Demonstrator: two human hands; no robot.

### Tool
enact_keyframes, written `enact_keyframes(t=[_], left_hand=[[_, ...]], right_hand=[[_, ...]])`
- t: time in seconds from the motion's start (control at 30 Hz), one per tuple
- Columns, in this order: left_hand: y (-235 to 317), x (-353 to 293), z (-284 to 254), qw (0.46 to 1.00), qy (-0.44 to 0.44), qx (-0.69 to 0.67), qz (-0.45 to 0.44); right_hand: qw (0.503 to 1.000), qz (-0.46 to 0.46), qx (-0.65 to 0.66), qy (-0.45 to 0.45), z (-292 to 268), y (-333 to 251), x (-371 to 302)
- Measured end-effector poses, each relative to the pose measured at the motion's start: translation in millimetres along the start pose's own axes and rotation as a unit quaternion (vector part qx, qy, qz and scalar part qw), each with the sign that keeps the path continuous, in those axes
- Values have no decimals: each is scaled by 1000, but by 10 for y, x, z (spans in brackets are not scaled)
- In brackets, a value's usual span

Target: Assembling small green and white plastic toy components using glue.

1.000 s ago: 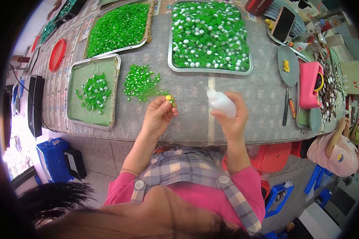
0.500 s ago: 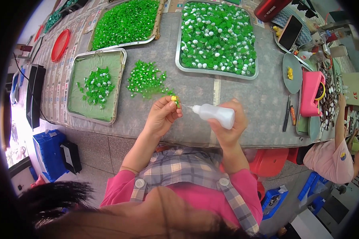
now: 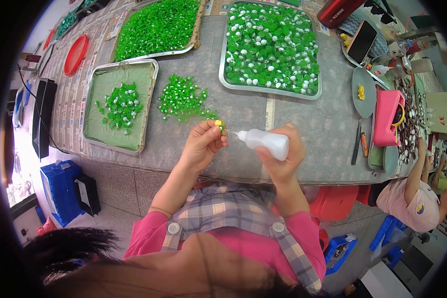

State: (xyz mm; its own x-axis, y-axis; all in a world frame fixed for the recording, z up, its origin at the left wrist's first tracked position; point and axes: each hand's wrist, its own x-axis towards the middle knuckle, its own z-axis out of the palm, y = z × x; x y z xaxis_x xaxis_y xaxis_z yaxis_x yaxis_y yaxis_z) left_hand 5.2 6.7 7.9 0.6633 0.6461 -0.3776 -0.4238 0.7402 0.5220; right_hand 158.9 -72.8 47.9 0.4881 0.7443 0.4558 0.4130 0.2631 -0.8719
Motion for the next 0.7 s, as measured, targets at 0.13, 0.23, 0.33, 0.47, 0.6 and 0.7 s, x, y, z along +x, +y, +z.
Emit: enact_keyframes(t=[0.13,0.23,0.33,0.47,0.6,0.7], left_hand=[[-5,-1,-5,1000,0,5,-2],[-4,-2,-2,1000,-2,8,-4],[-4,-5,-4,1000,-1,13,-4],[-12,2,-7,1000,-8,11,-5],[-14,1,-20,1000,-9,11,-6],[-17,1,-4,999,1,29,13]], right_hand=[[999,10,23,35,18,-18,-12],[999,23,25,32,22,-46,9],[999,7,13,33,28,-21,12],[999,-6,-3,35,13,19,9],[999,-17,14,35,-4,28,4],[998,-20,32,47,-16,26,1]])
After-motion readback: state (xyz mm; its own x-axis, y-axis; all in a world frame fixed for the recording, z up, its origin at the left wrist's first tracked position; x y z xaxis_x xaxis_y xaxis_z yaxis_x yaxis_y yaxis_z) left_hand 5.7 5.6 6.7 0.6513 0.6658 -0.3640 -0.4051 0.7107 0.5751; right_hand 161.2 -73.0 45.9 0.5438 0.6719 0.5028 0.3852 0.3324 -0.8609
